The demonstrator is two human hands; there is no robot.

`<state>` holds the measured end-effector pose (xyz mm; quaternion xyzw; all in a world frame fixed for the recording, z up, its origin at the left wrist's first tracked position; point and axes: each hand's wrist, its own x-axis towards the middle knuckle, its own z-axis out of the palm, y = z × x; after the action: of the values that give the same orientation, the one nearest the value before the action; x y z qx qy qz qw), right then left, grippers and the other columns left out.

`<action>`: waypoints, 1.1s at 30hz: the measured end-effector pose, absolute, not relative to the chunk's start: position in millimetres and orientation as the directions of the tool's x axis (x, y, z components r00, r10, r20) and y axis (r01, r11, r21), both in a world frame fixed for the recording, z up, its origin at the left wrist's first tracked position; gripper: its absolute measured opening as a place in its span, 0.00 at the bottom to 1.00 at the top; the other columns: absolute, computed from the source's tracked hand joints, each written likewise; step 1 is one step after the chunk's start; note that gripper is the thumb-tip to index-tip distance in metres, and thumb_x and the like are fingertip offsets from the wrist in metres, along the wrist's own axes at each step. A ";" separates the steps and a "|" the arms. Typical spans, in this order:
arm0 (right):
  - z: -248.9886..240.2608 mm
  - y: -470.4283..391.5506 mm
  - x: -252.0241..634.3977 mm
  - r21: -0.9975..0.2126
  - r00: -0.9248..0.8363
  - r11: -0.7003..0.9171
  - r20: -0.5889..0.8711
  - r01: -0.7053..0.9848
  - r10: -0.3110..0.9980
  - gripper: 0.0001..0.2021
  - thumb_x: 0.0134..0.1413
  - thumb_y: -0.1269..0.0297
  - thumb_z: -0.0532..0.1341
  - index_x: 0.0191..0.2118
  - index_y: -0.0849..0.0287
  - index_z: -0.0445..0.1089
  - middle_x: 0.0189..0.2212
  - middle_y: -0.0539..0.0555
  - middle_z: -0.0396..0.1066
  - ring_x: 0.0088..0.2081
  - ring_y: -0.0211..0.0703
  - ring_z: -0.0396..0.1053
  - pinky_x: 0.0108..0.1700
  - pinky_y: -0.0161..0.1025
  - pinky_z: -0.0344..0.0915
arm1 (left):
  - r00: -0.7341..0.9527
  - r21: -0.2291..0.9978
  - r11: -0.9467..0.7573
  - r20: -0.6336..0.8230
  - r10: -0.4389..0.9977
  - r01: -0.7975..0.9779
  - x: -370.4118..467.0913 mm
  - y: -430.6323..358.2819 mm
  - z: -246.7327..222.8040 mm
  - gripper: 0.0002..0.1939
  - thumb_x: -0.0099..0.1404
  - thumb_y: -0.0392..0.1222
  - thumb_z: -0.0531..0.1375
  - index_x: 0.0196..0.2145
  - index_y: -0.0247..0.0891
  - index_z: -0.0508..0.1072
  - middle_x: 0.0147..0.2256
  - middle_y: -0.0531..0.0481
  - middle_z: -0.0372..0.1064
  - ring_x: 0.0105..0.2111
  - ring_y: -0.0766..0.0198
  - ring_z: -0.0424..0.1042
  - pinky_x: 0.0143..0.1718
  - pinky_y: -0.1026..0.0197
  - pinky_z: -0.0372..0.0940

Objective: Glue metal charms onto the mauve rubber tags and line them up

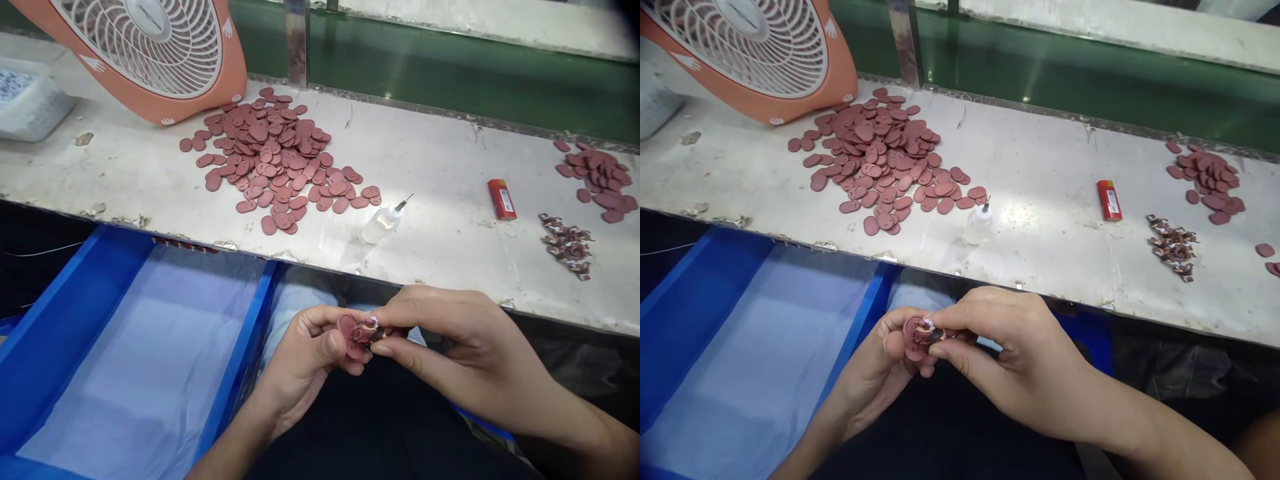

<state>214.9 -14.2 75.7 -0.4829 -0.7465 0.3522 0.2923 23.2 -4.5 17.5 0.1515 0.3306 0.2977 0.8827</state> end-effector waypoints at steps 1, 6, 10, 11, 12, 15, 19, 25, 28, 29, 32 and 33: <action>76.2 -13.5 215.1 -0.805 -0.371 0.292 0.098 0.516 0.924 0.18 0.55 0.69 0.65 0.50 0.44 0.73 0.31 0.42 0.76 0.30 0.17 0.71 0.35 0.16 0.68 | 0.606 0.462 0.778 -0.493 0.624 -0.425 23.2 -4.5 17.5 0.23 0.42 0.55 0.75 0.33 0.38 0.83 0.25 0.53 0.74 0.22 0.76 0.70 0.27 0.74 0.68; 78.1 -11.5 216.0 -0.782 -0.396 0.328 0.114 0.530 0.911 0.19 0.55 0.69 0.65 0.52 0.43 0.72 0.31 0.41 0.77 0.32 0.18 0.72 0.36 0.15 0.68 | 0.611 0.447 0.782 -0.491 0.620 -0.434 23.5 -4.3 16.0 0.22 0.42 0.54 0.75 0.31 0.36 0.82 0.26 0.52 0.75 0.22 0.75 0.71 0.27 0.74 0.69; 78.6 -11.8 217.3 -0.768 -0.425 0.353 0.116 0.535 0.897 0.19 0.55 0.68 0.65 0.52 0.44 0.72 0.32 0.44 0.78 0.32 0.21 0.74 0.35 0.17 0.70 | 0.618 0.422 0.789 -0.492 0.613 -0.447 24.0 -4.2 14.3 0.22 0.43 0.54 0.75 0.31 0.36 0.81 0.27 0.52 0.76 0.22 0.75 0.71 0.25 0.74 0.69; 78.6 -12.0 217.7 -0.763 -0.431 0.359 0.119 0.537 0.895 0.19 0.55 0.69 0.65 0.52 0.44 0.72 0.33 0.44 0.78 0.33 0.22 0.74 0.35 0.17 0.70 | 0.617 0.417 0.790 -0.494 0.612 -0.450 24.0 -4.3 14.1 0.22 0.42 0.53 0.75 0.31 0.36 0.81 0.27 0.52 0.76 0.22 0.75 0.71 0.25 0.74 0.69; 78.5 -12.3 218.2 -0.759 -0.436 0.365 0.120 0.540 0.892 0.19 0.55 0.69 0.65 0.52 0.45 0.72 0.33 0.44 0.78 0.33 0.22 0.74 0.35 0.17 0.70 | 0.617 0.414 0.791 -0.497 0.611 -0.450 24.0 -4.3 14.1 0.22 0.42 0.53 0.75 0.30 0.36 0.81 0.27 0.52 0.75 0.22 0.75 0.72 0.25 0.74 0.69; 78.1 -12.8 219.7 -0.740 -0.459 0.386 0.119 0.550 0.881 0.20 0.55 0.70 0.65 0.52 0.45 0.70 0.35 0.42 0.78 0.35 0.19 0.74 0.38 0.16 0.70 | 0.619 0.411 0.797 -0.502 0.604 -0.443 23.8 -4.1 14.4 0.23 0.41 0.54 0.75 0.31 0.36 0.81 0.25 0.53 0.75 0.22 0.75 0.72 0.25 0.75 0.69; 77.9 -12.6 220.5 -0.705 -0.497 0.435 0.134 0.561 0.857 0.21 0.56 0.70 0.64 0.54 0.44 0.68 0.35 0.41 0.78 0.36 0.19 0.72 0.39 0.16 0.69 | 0.615 0.413 0.802 -0.516 0.597 -0.431 23.4 -3.5 14.8 0.24 0.40 0.55 0.76 0.31 0.37 0.81 0.23 0.54 0.73 0.21 0.75 0.71 0.24 0.75 0.69; 79.6 -14.1 218.4 -0.627 -0.553 0.534 0.191 0.567 0.811 0.15 0.56 0.70 0.64 0.49 0.52 0.68 0.39 0.43 0.77 0.38 0.18 0.72 0.43 0.16 0.69 | 0.606 0.400 0.804 -0.528 0.594 -0.439 24.6 -4.5 15.3 0.23 0.40 0.53 0.76 0.31 0.36 0.81 0.23 0.53 0.74 0.23 0.73 0.73 0.23 0.74 0.69; 81.9 -16.5 218.0 -0.615 -0.556 0.547 0.205 0.567 0.806 0.16 0.56 0.70 0.64 0.50 0.54 0.69 0.40 0.46 0.77 0.40 0.19 0.72 0.43 0.16 0.70 | 0.603 0.401 0.796 -0.520 0.606 -0.454 24.4 -5.6 18.5 0.23 0.40 0.52 0.76 0.31 0.36 0.81 0.23 0.53 0.75 0.23 0.72 0.73 0.23 0.74 0.68; 82.8 -17.7 217.6 -0.609 -0.557 0.553 0.209 0.568 0.803 0.16 0.56 0.70 0.64 0.51 0.55 0.70 0.40 0.48 0.77 0.40 0.19 0.71 0.43 0.15 0.70 | 0.604 0.401 0.793 -0.514 0.609 -0.459 24.1 -6.2 20.1 0.23 0.40 0.52 0.76 0.31 0.36 0.81 0.23 0.53 0.75 0.22 0.73 0.73 0.23 0.74 0.68; 85.0 -23.8 214.7 -0.590 -0.523 0.567 0.268 0.574 0.809 0.14 0.56 0.72 0.63 0.49 0.58 0.73 0.38 0.49 0.76 0.37 0.20 0.70 0.40 0.17 0.69 | 0.636 0.362 0.800 -0.487 0.599 -0.478 22.3 -9.2 24.6 0.20 0.39 0.49 0.77 0.30 0.38 0.81 0.21 0.55 0.74 0.19 0.75 0.71 0.24 0.75 0.69; 85.5 -26.9 212.9 -0.600 -0.508 0.573 0.298 0.559 0.808 0.14 0.56 0.73 0.63 0.48 0.59 0.74 0.37 0.49 0.76 0.37 0.20 0.69 0.39 0.18 0.69 | 0.655 0.351 0.803 -0.465 0.596 -0.481 21.5 -10.5 25.8 0.19 0.39 0.47 0.77 0.30 0.40 0.82 0.21 0.56 0.74 0.18 0.76 0.70 0.24 0.75 0.69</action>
<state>212.9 -26.9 85.5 -0.4068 -0.8402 0.2195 0.2836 21.5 -10.5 25.8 0.0987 0.2898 0.2977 0.9043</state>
